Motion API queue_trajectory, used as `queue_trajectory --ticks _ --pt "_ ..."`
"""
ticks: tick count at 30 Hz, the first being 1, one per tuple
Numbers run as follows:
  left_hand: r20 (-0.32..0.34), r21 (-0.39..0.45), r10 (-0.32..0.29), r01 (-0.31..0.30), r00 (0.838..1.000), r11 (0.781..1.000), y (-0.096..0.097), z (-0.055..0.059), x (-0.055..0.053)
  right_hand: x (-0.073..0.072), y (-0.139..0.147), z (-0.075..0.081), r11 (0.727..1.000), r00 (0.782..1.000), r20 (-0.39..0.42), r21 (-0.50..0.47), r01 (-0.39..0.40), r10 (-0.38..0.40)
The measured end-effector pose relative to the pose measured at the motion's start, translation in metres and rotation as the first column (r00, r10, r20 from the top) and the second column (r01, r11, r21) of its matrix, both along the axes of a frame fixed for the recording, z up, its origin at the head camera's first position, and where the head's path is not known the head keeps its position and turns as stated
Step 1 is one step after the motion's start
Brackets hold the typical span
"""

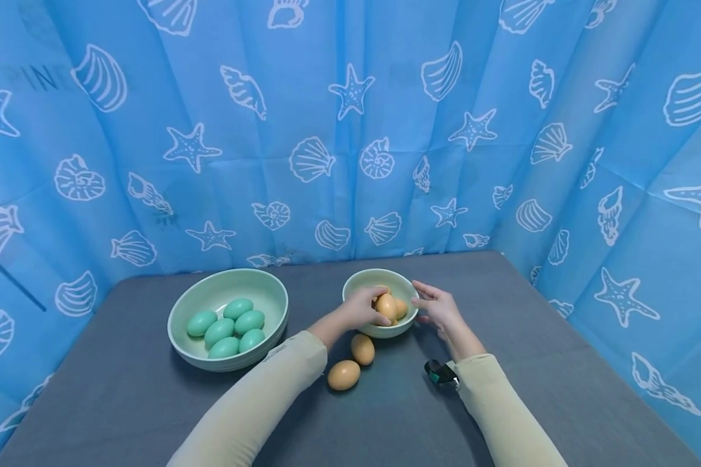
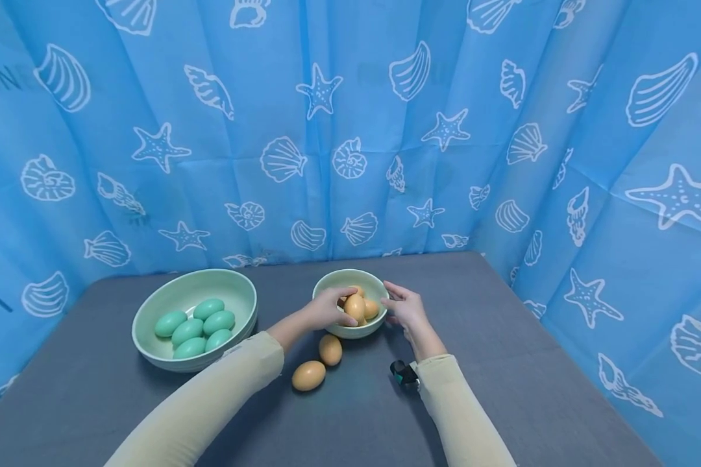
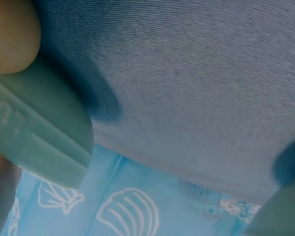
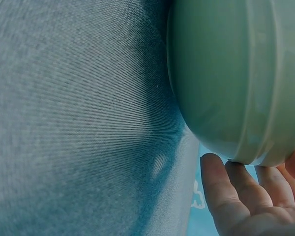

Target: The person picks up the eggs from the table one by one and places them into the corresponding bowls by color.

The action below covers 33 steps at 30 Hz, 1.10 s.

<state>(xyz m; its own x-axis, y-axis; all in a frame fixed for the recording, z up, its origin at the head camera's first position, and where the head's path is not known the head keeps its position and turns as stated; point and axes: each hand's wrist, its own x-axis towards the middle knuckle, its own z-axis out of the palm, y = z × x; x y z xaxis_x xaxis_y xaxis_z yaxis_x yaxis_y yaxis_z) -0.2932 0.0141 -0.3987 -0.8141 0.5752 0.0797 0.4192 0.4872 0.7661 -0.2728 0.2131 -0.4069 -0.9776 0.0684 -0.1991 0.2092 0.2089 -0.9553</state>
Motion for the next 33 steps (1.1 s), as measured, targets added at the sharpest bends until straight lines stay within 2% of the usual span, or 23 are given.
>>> queue_trajectory --ticks 3,7,9,18,22,27,31,33 --pt "0.001 -0.009 -0.009 0.009 1.000 1.000 0.004 0.001 -0.001 0.000 0.000 0.000 1.000 1.000 -0.006 -0.006 -0.009 0.009" --pt "0.064 0.004 0.012 -0.013 0.998 1.000 0.007 0.002 -0.002 -0.001 -0.001 0.000 1.000 1.000 -0.007 -0.006 -0.019 0.019" --pt "0.075 -0.005 0.021 -0.021 0.997 1.000 0.009 0.001 -0.004 -0.001 0.000 -0.001 1.000 1.000 -0.003 -0.006 -0.014 0.013" --pt "0.018 -0.085 -0.010 0.011 1.000 0.996 0.019 -0.002 -0.011 -0.002 -0.002 -0.001 1.000 1.000 0.006 -0.009 0.004 -0.004" --pt "-0.032 -0.140 -0.020 0.015 0.999 0.990 0.022 -0.003 -0.012 -0.002 -0.001 -0.001 1.000 1.000 0.005 -0.011 0.002 -0.002" --pt "-0.087 -0.236 -0.041 0.019 0.995 0.972 0.023 -0.003 -0.011 -0.002 0.001 -0.001 1.000 1.000 0.006 -0.011 0.010 -0.010" --pt "-0.106 -0.319 -0.047 0.010 0.993 0.948 0.023 -0.003 -0.010 -0.002 0.000 -0.001 1.000 1.000 0.004 0.000 0.018 -0.018" --pt "-0.092 -0.347 -0.046 0.011 0.995 0.938 0.023 -0.003 -0.010 -0.001 0.000 -0.001 1.000 1.000 0.005 0.003 0.019 -0.019"
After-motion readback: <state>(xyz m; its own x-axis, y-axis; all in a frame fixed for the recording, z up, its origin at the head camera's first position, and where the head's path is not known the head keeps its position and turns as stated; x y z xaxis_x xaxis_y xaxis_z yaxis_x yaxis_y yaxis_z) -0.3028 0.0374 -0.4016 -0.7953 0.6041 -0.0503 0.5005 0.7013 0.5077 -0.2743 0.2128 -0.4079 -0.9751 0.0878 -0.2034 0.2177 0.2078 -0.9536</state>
